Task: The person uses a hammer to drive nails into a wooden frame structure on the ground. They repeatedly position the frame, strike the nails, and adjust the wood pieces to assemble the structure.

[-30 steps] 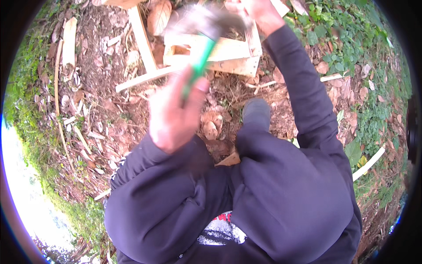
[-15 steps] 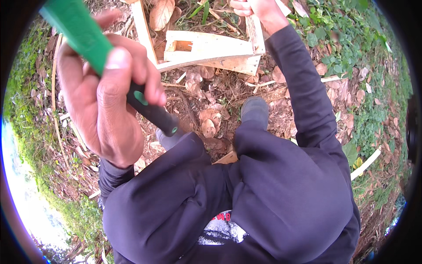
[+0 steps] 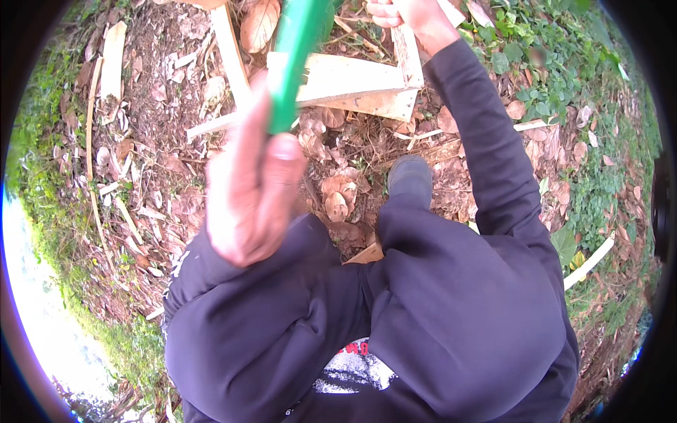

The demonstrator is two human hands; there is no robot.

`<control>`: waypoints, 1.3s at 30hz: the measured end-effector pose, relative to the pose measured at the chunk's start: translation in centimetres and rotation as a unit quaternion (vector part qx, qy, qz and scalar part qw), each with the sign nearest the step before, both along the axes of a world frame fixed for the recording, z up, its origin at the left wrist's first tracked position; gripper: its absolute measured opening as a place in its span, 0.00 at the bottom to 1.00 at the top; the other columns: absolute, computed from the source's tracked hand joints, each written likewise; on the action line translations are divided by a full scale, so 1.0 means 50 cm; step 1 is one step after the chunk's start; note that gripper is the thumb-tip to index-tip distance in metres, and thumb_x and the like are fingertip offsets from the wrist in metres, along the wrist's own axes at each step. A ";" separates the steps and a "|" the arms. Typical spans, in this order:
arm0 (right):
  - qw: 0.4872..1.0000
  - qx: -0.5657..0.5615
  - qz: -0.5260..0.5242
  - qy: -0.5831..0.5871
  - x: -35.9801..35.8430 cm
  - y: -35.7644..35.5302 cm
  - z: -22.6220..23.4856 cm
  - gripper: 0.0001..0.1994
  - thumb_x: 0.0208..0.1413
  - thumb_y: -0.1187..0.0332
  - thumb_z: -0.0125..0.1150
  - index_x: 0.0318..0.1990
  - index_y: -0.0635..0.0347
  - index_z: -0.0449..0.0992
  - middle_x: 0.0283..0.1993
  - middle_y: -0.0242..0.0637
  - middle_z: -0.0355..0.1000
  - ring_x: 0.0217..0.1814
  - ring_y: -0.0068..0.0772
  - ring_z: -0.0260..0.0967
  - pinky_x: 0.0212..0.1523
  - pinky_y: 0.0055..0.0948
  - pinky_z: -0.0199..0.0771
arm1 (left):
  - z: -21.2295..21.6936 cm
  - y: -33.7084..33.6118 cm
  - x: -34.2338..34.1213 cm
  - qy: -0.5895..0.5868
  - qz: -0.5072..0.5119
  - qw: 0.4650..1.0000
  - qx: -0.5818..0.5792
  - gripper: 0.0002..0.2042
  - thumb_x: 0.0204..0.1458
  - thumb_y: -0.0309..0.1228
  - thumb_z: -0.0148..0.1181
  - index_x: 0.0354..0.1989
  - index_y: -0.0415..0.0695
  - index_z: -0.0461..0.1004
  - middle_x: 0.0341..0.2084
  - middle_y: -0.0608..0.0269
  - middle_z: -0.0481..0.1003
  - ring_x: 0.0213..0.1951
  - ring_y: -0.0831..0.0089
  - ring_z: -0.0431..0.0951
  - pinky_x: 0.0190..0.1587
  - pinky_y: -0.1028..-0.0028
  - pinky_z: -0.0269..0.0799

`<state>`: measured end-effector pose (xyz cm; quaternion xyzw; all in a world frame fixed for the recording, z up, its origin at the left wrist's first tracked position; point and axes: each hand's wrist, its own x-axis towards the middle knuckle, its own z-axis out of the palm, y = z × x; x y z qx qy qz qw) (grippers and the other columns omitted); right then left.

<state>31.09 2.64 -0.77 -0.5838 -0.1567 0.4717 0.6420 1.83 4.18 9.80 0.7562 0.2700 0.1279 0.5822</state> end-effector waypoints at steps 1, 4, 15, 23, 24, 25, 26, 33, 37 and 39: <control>0.983 0.039 -0.010 -0.178 0.018 0.023 -0.074 0.15 0.71 0.56 0.41 0.33 0.53 0.64 0.19 0.27 0.57 0.10 0.21 0.53 0.10 0.23 0.55 | -0.023 -0.010 -0.005 0.060 -0.023 0.998 0.027 0.22 0.69 0.30 0.46 0.69 0.37 0.59 0.20 0.70 0.69 0.17 0.85 0.64 0.17 0.81 0.59; 0.992 0.009 0.049 0.115 0.011 0.019 -0.049 0.17 0.71 0.54 0.43 0.34 0.55 0.66 0.18 0.27 0.57 0.11 0.20 0.54 0.11 0.23 0.55 | -0.029 -0.016 -0.002 0.099 -0.051 0.992 -0.063 0.18 0.68 0.28 0.47 0.64 0.36 0.65 0.22 0.69 0.71 0.17 0.85 0.64 0.17 0.79 0.59; 0.998 0.015 0.021 0.060 0.005 0.002 -0.023 0.15 0.71 0.52 0.44 0.37 0.52 0.62 0.20 0.28 0.56 0.11 0.20 0.53 0.09 0.21 0.53 | -0.038 0.003 -0.020 0.110 -0.057 0.992 0.012 0.20 0.68 0.28 0.46 0.66 0.35 0.63 0.21 0.66 0.71 0.14 0.82 0.63 0.17 0.75 0.59; 0.995 0.032 0.029 0.094 0.006 0.009 -0.037 0.16 0.70 0.51 0.45 0.35 0.52 0.63 0.20 0.28 0.55 0.11 0.20 0.53 0.09 0.23 0.53 | -0.057 -0.035 -0.004 0.035 -0.060 0.994 0.084 0.18 0.68 0.29 0.47 0.62 0.35 0.68 0.20 0.65 0.73 0.16 0.80 0.68 0.20 0.74 0.65; 0.996 0.001 0.028 0.087 0.011 0.014 -0.033 0.16 0.71 0.51 0.44 0.35 0.52 0.63 0.19 0.28 0.55 0.11 0.20 0.52 0.09 0.23 0.53 | -0.046 -0.021 -0.007 0.072 -0.055 0.993 0.071 0.19 0.67 0.28 0.49 0.63 0.34 0.66 0.20 0.61 0.74 0.17 0.78 0.70 0.21 0.73 0.66; 0.996 -0.030 0.028 0.080 0.014 0.023 -0.030 0.16 0.71 0.52 0.44 0.34 0.52 0.63 0.19 0.28 0.55 0.11 0.21 0.52 0.09 0.24 0.53 | -0.018 0.006 -0.016 0.110 -0.050 0.991 0.058 0.20 0.66 0.28 0.51 0.64 0.33 0.65 0.20 0.58 0.74 0.17 0.76 0.72 0.21 0.72 0.67; 0.995 -0.066 0.020 0.074 0.009 0.012 -0.023 0.16 0.71 0.52 0.44 0.34 0.52 0.63 0.19 0.28 0.55 0.11 0.21 0.52 0.10 0.24 0.53 | 0.014 0.022 -0.017 0.148 -0.052 0.987 0.040 0.22 0.65 0.27 0.53 0.65 0.32 0.64 0.20 0.55 0.75 0.18 0.74 0.73 0.22 0.71 0.68; 0.992 0.014 0.045 0.117 0.021 0.017 -0.053 0.16 0.71 0.53 0.43 0.33 0.52 0.63 0.19 0.27 0.56 0.10 0.20 0.51 0.09 0.22 0.51 | -0.065 -0.034 -0.021 0.091 -0.076 0.992 0.033 0.22 0.63 0.26 0.54 0.65 0.35 0.64 0.23 0.50 0.75 0.21 0.64 0.76 0.27 0.65 0.72; 0.996 -0.002 0.010 0.085 0.032 0.001 -0.039 0.15 0.71 0.53 0.43 0.34 0.52 0.62 0.19 0.28 0.56 0.10 0.19 0.51 0.09 0.22 0.51 | -0.017 0.001 -0.005 0.030 0.078 0.996 0.011 0.19 0.68 0.31 0.47 0.65 0.38 0.64 0.20 0.67 0.71 0.15 0.85 0.64 0.15 0.80 0.60; 0.996 0.027 0.019 0.088 0.031 0.011 -0.040 0.15 0.71 0.53 0.43 0.35 0.51 0.62 0.19 0.28 0.55 0.10 0.19 0.50 0.09 0.21 0.51 | -0.078 -0.031 -0.032 -0.131 0.120 0.980 -0.091 0.22 0.66 0.27 0.50 0.68 0.38 0.61 0.28 0.57 0.75 0.18 0.77 0.70 0.21 0.75 0.67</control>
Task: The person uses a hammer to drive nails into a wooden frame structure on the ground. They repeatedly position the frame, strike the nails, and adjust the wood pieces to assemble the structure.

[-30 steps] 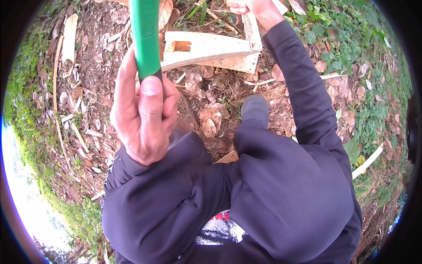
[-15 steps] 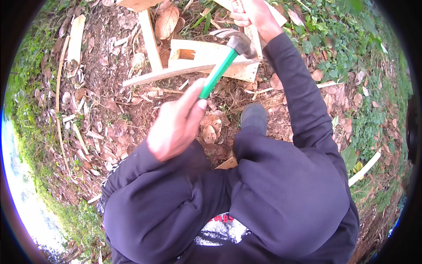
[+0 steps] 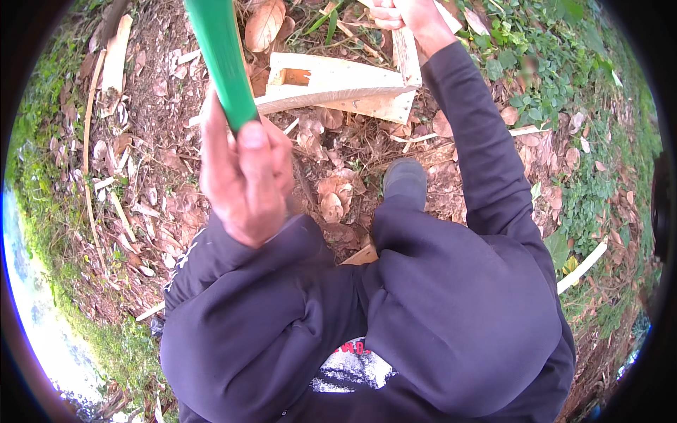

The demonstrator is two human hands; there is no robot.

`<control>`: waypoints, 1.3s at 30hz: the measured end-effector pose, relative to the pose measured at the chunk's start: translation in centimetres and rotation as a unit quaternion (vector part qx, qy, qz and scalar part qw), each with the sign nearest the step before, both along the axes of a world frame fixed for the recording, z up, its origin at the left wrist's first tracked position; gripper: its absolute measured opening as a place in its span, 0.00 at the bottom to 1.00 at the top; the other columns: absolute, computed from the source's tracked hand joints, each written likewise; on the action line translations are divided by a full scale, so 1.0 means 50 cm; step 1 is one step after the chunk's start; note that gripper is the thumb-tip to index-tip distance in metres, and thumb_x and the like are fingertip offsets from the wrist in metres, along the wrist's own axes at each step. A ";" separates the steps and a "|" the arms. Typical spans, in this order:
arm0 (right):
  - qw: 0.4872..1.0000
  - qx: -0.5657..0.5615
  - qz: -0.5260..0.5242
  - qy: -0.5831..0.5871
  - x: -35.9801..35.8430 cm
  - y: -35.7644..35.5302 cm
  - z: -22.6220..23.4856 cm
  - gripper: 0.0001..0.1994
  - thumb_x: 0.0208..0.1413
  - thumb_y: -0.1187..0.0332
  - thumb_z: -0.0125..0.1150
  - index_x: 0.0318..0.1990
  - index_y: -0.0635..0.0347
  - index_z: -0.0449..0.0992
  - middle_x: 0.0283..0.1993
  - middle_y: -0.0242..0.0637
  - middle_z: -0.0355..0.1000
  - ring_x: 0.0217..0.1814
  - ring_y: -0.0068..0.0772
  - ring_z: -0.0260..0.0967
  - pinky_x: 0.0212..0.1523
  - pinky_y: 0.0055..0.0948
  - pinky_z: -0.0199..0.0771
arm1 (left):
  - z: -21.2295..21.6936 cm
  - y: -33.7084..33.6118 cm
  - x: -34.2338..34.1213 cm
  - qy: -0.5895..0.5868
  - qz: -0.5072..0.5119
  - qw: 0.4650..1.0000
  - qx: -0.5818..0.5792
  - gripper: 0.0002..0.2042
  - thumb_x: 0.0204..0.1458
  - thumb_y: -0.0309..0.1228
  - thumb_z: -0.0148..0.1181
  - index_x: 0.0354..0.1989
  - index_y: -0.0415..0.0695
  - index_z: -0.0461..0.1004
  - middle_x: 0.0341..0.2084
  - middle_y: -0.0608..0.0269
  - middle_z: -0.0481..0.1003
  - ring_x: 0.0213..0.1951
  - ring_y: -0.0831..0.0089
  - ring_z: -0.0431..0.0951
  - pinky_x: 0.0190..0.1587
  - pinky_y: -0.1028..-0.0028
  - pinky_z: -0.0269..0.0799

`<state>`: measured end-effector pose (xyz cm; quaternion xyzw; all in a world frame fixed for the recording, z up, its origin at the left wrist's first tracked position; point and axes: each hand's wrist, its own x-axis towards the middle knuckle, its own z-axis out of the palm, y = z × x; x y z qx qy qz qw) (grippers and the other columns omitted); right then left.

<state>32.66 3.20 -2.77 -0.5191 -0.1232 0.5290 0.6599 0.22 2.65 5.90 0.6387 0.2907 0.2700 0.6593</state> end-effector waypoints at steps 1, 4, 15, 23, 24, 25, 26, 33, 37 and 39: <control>1.000 -0.002 0.003 -0.008 -0.006 -0.002 0.007 0.15 0.71 0.53 0.44 0.35 0.51 0.62 0.19 0.27 0.55 0.10 0.19 0.50 0.09 0.21 0.51 | -0.018 -0.014 -0.010 0.070 -0.058 0.995 0.033 0.23 0.64 0.26 0.51 0.68 0.39 0.61 0.31 0.51 0.76 0.21 0.69 0.74 0.25 0.71 0.70; 0.999 -0.001 0.031 -0.008 -0.006 0.003 0.003 0.14 0.71 0.51 0.45 0.38 0.49 0.62 0.21 0.27 0.56 0.11 0.18 0.51 0.09 0.21 0.52 | -0.022 -0.029 0.008 0.206 -0.162 0.957 0.129 0.24 0.62 0.24 0.54 0.68 0.40 0.62 0.31 0.47 0.78 0.25 0.64 0.77 0.31 0.70 0.74; 1.000 0.007 0.016 0.004 -0.018 -0.012 0.006 0.15 0.71 0.52 0.46 0.36 0.51 0.64 0.22 0.27 0.59 0.12 0.20 0.53 0.10 0.21 0.53 | 0.004 -0.020 0.017 0.170 -0.167 0.961 0.141 0.24 0.62 0.25 0.54 0.66 0.37 0.62 0.23 0.42 0.75 0.24 0.51 0.78 0.30 0.61 0.74; 0.999 0.005 0.032 0.014 0.003 -0.003 -0.022 0.16 0.71 0.50 0.45 0.36 0.50 0.64 0.19 0.27 0.56 0.10 0.19 0.52 0.10 0.21 0.54 | 0.020 -0.003 0.015 -0.003 0.019 0.999 0.046 0.22 0.68 0.27 0.44 0.70 0.39 0.55 0.20 0.70 0.67 0.17 0.88 0.59 0.17 0.83 0.54; 1.000 -0.004 0.023 -0.007 0.002 -0.005 -0.014 0.16 0.71 0.50 0.45 0.36 0.50 0.64 0.20 0.27 0.57 0.10 0.19 0.51 0.09 0.21 0.55 | 0.021 -0.007 0.013 0.036 -0.002 0.999 0.021 0.20 0.67 0.26 0.47 0.66 0.39 0.59 0.22 0.69 0.69 0.19 0.87 0.62 0.21 0.81 0.58; 0.999 -0.012 0.006 -0.040 0.000 -0.005 -0.003 0.16 0.71 0.50 0.45 0.37 0.50 0.64 0.21 0.27 0.57 0.10 0.19 0.51 0.09 0.22 0.55 | 0.030 -0.010 0.012 0.071 -0.022 0.997 -0.024 0.19 0.65 0.26 0.50 0.63 0.39 0.63 0.23 0.69 0.70 0.22 0.86 0.65 0.24 0.80 0.62; 0.997 -0.021 -0.008 -0.069 -0.010 -0.004 0.005 0.16 0.71 0.50 0.45 0.37 0.50 0.64 0.21 0.26 0.57 0.10 0.19 0.51 0.09 0.22 0.55 | 0.048 -0.007 0.019 0.099 -0.036 0.993 -0.053 0.17 0.63 0.25 0.53 0.60 0.39 0.66 0.25 0.68 0.72 0.24 0.84 0.68 0.28 0.78 0.66; 0.969 0.037 -0.017 -0.246 0.061 0.034 -0.133 0.16 0.72 0.50 0.43 0.38 0.50 0.65 0.21 0.28 0.57 0.11 0.19 0.51 0.10 0.23 0.54 | 0.021 -0.002 0.049 0.160 -0.086 0.980 0.075 0.09 0.59 0.26 0.57 0.46 0.40 0.70 0.18 0.69 0.70 0.19 0.82 0.67 0.24 0.77 0.64; 0.997 0.009 0.002 -0.074 0.034 0.016 -0.070 0.15 0.71 0.50 0.44 0.39 0.50 0.65 0.21 0.28 0.57 0.11 0.20 0.51 0.10 0.23 0.53 | 0.077 0.018 0.038 0.053 -0.031 0.997 0.050 0.11 0.67 0.32 0.43 0.48 0.38 0.67 0.20 0.70 0.65 0.13 0.86 0.57 0.14 0.83 0.54; 1.000 -0.003 0.010 0.018 0.010 0.004 -0.037 0.15 0.71 0.50 0.44 0.39 0.50 0.65 0.20 0.28 0.57 0.11 0.20 0.51 0.10 0.23 0.53 | 0.087 -0.003 0.040 -0.022 0.029 0.999 -0.013 0.14 0.70 0.34 0.37 0.51 0.37 0.66 0.19 0.69 0.64 0.13 0.87 0.56 0.11 0.84 0.52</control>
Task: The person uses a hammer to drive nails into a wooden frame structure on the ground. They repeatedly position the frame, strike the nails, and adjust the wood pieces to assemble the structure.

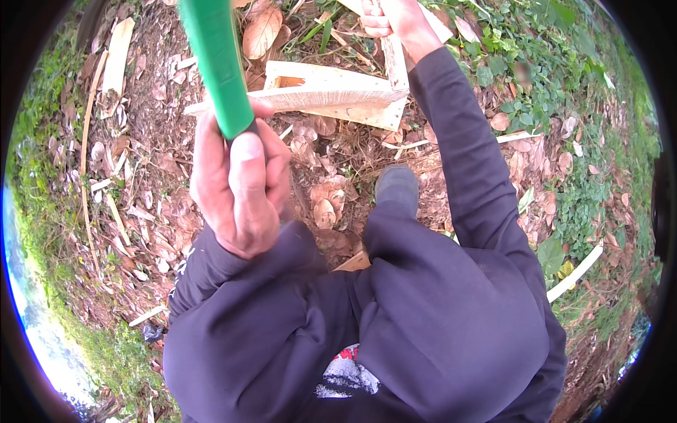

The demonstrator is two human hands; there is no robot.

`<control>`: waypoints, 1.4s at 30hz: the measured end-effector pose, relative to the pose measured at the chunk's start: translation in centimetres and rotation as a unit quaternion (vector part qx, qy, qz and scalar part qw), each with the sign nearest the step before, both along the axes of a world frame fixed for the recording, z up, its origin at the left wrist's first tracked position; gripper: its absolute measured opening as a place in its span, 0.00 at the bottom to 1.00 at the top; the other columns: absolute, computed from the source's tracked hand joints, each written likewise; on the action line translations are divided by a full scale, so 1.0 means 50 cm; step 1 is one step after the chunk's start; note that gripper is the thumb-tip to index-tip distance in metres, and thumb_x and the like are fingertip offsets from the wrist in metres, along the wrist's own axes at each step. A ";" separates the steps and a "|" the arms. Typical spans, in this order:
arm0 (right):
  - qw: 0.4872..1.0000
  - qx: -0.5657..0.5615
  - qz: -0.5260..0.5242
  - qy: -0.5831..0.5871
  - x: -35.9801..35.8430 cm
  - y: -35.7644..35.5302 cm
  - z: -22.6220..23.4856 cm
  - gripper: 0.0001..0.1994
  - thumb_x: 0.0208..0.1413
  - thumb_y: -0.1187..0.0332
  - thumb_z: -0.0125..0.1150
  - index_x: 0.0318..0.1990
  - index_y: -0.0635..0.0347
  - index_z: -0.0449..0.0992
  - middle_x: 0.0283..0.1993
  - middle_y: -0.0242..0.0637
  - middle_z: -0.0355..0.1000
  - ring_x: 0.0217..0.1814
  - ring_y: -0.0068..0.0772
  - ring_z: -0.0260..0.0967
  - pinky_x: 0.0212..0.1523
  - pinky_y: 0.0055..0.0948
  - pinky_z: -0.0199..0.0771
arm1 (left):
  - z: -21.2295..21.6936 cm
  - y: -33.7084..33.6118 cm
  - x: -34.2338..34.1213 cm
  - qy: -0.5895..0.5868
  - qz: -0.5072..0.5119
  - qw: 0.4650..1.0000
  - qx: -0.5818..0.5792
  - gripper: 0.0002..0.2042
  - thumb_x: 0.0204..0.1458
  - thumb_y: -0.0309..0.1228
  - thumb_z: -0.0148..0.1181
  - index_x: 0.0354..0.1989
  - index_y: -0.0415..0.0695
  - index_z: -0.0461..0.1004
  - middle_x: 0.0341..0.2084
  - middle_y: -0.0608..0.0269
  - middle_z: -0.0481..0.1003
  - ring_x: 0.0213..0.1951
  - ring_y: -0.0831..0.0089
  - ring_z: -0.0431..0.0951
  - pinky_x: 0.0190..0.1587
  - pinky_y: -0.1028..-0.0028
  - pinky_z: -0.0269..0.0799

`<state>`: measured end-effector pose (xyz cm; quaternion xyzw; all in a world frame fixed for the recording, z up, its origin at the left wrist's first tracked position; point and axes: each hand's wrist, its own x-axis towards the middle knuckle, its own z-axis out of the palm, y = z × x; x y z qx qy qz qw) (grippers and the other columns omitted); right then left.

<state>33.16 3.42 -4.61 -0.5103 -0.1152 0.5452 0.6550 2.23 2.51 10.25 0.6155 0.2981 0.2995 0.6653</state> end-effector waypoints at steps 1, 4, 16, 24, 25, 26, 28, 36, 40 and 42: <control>1.000 -0.003 -0.012 -0.014 -0.015 -0.005 0.021 0.15 0.71 0.50 0.44 0.39 0.49 0.65 0.20 0.28 0.56 0.11 0.21 0.51 0.10 0.23 0.53 | -0.019 -0.013 -0.009 0.012 0.002 0.998 -0.068 0.13 0.69 0.33 0.41 0.52 0.37 0.66 0.19 0.71 0.65 0.15 0.86 0.59 0.15 0.81 0.55; 0.999 0.004 -0.014 -0.032 -0.042 0.017 0.041 0.14 0.71 0.49 0.44 0.40 0.47 0.65 0.19 0.28 0.56 0.11 0.21 0.51 0.10 0.23 0.53 | -0.104 -0.042 -0.039 0.270 -0.168 0.934 0.160 0.10 0.65 0.29 0.51 0.52 0.42 0.70 0.17 0.59 0.69 0.19 0.75 0.71 0.22 0.67 0.65; 0.990 -0.020 -0.047 -0.130 -0.019 0.007 0.066 0.13 0.70 0.50 0.46 0.45 0.47 0.65 0.20 0.28 0.57 0.11 0.19 0.52 0.09 0.21 0.55 | -0.049 -0.017 -0.028 0.276 -0.206 0.928 0.144 0.18 0.65 0.29 0.53 0.61 0.38 0.64 0.20 0.51 0.74 0.19 0.70 0.76 0.22 0.67 0.69; 0.999 -0.009 -0.003 -0.043 -0.024 0.007 0.023 0.16 0.71 0.49 0.44 0.37 0.50 0.65 0.17 0.29 0.57 0.09 0.22 0.52 0.09 0.23 0.53 | -0.066 -0.039 -0.027 0.256 -0.190 0.915 0.249 0.20 0.62 0.26 0.55 0.63 0.42 0.67 0.27 0.49 0.78 0.22 0.56 0.78 0.29 0.61 0.73; 0.998 -0.010 -0.012 -0.054 -0.021 0.002 0.040 0.16 0.71 0.49 0.44 0.37 0.50 0.65 0.17 0.29 0.58 0.09 0.22 0.52 0.10 0.24 0.53 | -0.061 -0.028 -0.029 0.264 -0.211 0.923 0.184 0.20 0.61 0.26 0.55 0.62 0.41 0.67 0.26 0.49 0.77 0.23 0.55 0.79 0.29 0.62 0.73; 0.998 -0.019 -0.013 -0.051 -0.027 -0.006 0.026 0.16 0.71 0.49 0.44 0.38 0.50 0.65 0.17 0.29 0.58 0.09 0.22 0.52 0.10 0.24 0.53 | -0.022 -0.013 -0.016 0.283 -0.228 0.926 0.106 0.19 0.60 0.26 0.56 0.60 0.40 0.68 0.25 0.48 0.77 0.24 0.54 0.80 0.30 0.62 0.74; 0.997 -0.047 -0.017 -0.057 -0.044 -0.018 -0.005 0.20 0.71 0.48 0.43 0.31 0.52 0.64 0.17 0.29 0.56 0.09 0.22 0.52 0.10 0.24 0.54 | 0.025 0.008 -0.011 0.296 -0.123 0.941 0.112 0.19 0.65 0.28 0.52 0.62 0.35 0.64 0.20 0.59 0.73 0.17 0.75 0.71 0.21 0.72 0.65; 0.998 -0.047 -0.015 -0.050 -0.046 0.001 -0.002 0.25 0.71 0.47 0.41 0.24 0.52 0.61 0.15 0.27 0.54 0.10 0.21 0.52 0.10 0.23 0.54 | -0.100 -0.003 -0.041 -0.004 0.043 0.999 0.027 0.19 0.52 0.18 0.69 0.48 0.41 0.66 0.24 0.73 0.69 0.24 0.87 0.68 0.24 0.83 0.63; 0.998 -0.051 -0.008 -0.036 -0.057 0.004 0.023 0.23 0.71 0.46 0.42 0.27 0.52 0.61 0.16 0.27 0.55 0.11 0.21 0.53 0.10 0.23 0.53 | -0.172 0.019 -0.019 0.062 0.030 0.997 0.048 0.36 0.46 0.22 0.75 0.63 0.42 0.61 0.24 0.74 0.65 0.23 0.83 0.75 0.27 0.82 0.70; 0.999 -0.033 0.010 -0.022 -0.044 0.002 0.027 0.21 0.71 0.48 0.43 0.31 0.53 0.63 0.18 0.26 0.56 0.13 0.19 0.53 0.13 0.22 0.54 | -0.189 0.037 -0.002 0.100 0.011 0.994 0.046 0.42 0.46 0.25 0.76 0.70 0.44 0.58 0.27 0.72 0.65 0.23 0.80 0.78 0.27 0.79 0.73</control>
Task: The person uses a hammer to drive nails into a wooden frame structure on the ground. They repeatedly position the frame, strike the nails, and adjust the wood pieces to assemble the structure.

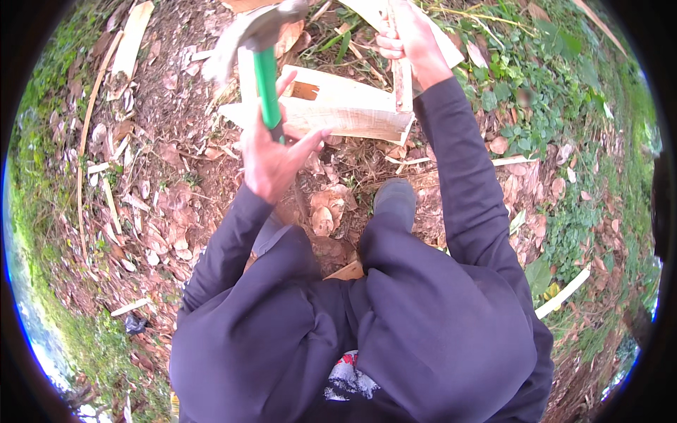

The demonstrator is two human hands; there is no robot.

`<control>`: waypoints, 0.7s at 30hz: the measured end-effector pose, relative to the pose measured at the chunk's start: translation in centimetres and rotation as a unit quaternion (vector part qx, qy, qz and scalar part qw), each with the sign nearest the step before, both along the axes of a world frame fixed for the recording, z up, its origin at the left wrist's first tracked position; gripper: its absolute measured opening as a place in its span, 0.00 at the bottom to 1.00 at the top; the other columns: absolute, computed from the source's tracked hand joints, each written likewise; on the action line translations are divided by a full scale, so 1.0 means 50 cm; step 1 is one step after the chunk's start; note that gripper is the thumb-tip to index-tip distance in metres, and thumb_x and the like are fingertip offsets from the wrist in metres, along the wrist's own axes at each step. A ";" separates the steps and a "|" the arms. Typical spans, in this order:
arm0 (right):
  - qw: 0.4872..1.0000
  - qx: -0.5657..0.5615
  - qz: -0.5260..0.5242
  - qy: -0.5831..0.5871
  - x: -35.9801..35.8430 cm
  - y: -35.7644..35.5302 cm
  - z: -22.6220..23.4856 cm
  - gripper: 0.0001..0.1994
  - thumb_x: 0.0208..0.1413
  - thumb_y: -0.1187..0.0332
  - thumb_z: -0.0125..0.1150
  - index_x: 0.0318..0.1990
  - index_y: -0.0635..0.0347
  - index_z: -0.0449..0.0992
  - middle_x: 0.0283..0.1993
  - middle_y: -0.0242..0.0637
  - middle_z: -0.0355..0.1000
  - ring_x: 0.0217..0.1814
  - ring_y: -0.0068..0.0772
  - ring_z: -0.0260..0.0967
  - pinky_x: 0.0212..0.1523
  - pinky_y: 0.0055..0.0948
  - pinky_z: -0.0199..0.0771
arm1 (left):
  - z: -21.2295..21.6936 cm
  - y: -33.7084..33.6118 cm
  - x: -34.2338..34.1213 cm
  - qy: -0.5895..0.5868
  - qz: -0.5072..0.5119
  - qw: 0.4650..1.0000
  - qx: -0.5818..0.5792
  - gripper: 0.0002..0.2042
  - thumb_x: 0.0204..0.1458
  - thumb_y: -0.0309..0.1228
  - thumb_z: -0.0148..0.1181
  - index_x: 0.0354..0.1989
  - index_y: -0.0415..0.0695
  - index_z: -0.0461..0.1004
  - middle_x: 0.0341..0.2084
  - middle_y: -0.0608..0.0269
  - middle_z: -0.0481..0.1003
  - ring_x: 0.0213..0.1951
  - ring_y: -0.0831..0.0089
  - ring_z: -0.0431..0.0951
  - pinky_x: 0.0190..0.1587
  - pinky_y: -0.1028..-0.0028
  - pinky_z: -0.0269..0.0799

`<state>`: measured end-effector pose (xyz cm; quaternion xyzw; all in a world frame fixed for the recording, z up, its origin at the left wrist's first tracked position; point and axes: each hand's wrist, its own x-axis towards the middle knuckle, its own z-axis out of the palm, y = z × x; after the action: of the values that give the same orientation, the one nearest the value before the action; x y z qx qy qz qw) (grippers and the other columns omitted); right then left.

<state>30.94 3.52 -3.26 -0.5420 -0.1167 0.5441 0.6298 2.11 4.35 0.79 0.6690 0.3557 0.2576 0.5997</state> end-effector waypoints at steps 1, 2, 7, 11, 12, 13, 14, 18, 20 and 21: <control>1.000 0.019 0.022 -0.003 0.011 -0.006 0.004 0.19 0.72 0.51 0.43 0.33 0.55 0.64 0.19 0.26 0.57 0.15 0.19 0.53 0.16 0.22 0.56 | -0.007 0.005 0.007 0.027 -0.007 1.000 0.003 0.42 0.47 0.27 0.76 0.71 0.45 0.57 0.29 0.70 0.65 0.23 0.79 0.78 0.27 0.77 0.74; 0.998 0.038 0.039 -0.012 0.010 -0.004 0.033 0.17 0.72 0.53 0.43 0.36 0.57 0.66 0.20 0.27 0.58 0.16 0.19 0.54 0.18 0.23 0.58 | -0.011 0.011 0.018 0.061 -0.018 0.998 0.008 0.41 0.48 0.28 0.75 0.70 0.47 0.58 0.31 0.68 0.66 0.22 0.77 0.79 0.27 0.74 0.75; 0.999 0.022 0.010 -0.022 -0.015 -0.001 0.067 0.20 0.73 0.50 0.43 0.39 0.60 0.64 0.24 0.26 0.57 0.16 0.12 0.49 0.14 0.16 0.49 | -0.114 0.017 0.017 0.115 -0.038 0.990 0.074 0.18 0.53 0.23 0.69 0.44 0.39 0.63 0.35 0.57 0.78 0.27 0.72 0.84 0.28 0.77 0.78; 0.998 0.025 0.007 -0.054 0.000 -0.002 0.099 0.19 0.72 0.51 0.46 0.38 0.60 0.66 0.23 0.25 0.57 0.16 0.12 0.49 0.15 0.16 0.51 | -0.071 0.020 0.033 0.102 -0.033 0.988 0.113 0.18 0.53 0.21 0.69 0.47 0.36 0.65 0.34 0.55 0.80 0.30 0.67 0.86 0.31 0.75 0.81; 0.998 0.031 0.010 -0.053 0.009 0.002 0.104 0.19 0.72 0.51 0.45 0.38 0.59 0.65 0.24 0.26 0.58 0.17 0.14 0.50 0.16 0.18 0.52 | -0.055 0.024 0.036 0.090 -0.035 0.987 0.131 0.18 0.53 0.21 0.69 0.47 0.35 0.66 0.35 0.54 0.80 0.30 0.67 0.86 0.31 0.74 0.81; 0.998 0.037 0.013 -0.053 0.026 0.010 0.106 0.19 0.72 0.51 0.45 0.38 0.58 0.64 0.24 0.27 0.59 0.18 0.15 0.52 0.17 0.20 0.53 | -0.044 0.026 0.038 0.078 -0.036 0.985 0.149 0.18 0.53 0.21 0.69 0.48 0.35 0.66 0.36 0.53 0.80 0.31 0.67 0.86 0.31 0.74 0.81; 0.998 0.043 0.017 -0.050 0.043 0.018 0.104 0.18 0.72 0.51 0.45 0.38 0.58 0.63 0.25 0.28 0.60 0.18 0.17 0.53 0.17 0.21 0.54 | -0.039 0.028 0.037 0.069 -0.037 0.983 0.167 0.19 0.53 0.21 0.69 0.49 0.34 0.67 0.37 0.52 0.81 0.31 0.67 0.86 0.31 0.74 0.81; 1.000 0.006 -0.008 0.010 0.036 0.020 0.128 0.22 0.70 0.45 0.46 0.30 0.50 0.63 0.18 0.26 0.54 0.13 0.16 0.50 0.13 0.18 0.49 | -0.037 0.024 0.038 0.057 0.016 0.985 0.160 0.15 0.49 0.30 0.70 0.43 0.39 0.73 0.29 0.53 0.75 0.28 0.55 0.79 0.33 0.61 0.73; 0.997 0.058 0.041 0.008 0.068 0.018 0.111 0.21 0.71 0.48 0.47 0.31 0.53 0.66 0.21 0.28 0.59 0.16 0.21 0.56 0.16 0.23 0.58 | -0.030 0.033 0.041 0.043 0.000 0.975 0.219 0.15 0.49 0.29 0.69 0.43 0.39 0.73 0.30 0.52 0.75 0.29 0.54 0.78 0.33 0.61 0.73; 0.994 0.083 0.065 0.008 0.079 0.012 0.101 0.20 0.71 0.49 0.47 0.31 0.54 0.67 0.22 0.29 0.61 0.17 0.23 0.59 0.18 0.26 0.62 | -0.025 0.032 0.040 0.043 -0.006 0.968 0.247 0.15 0.49 0.29 0.69 0.43 0.39 0.73 0.31 0.52 0.75 0.29 0.53 0.78 0.33 0.60 0.73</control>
<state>34.88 4.13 1.81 -0.4750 -0.1914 0.5761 0.6370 4.12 5.97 -0.49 0.8089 0.3027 0.3049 0.4014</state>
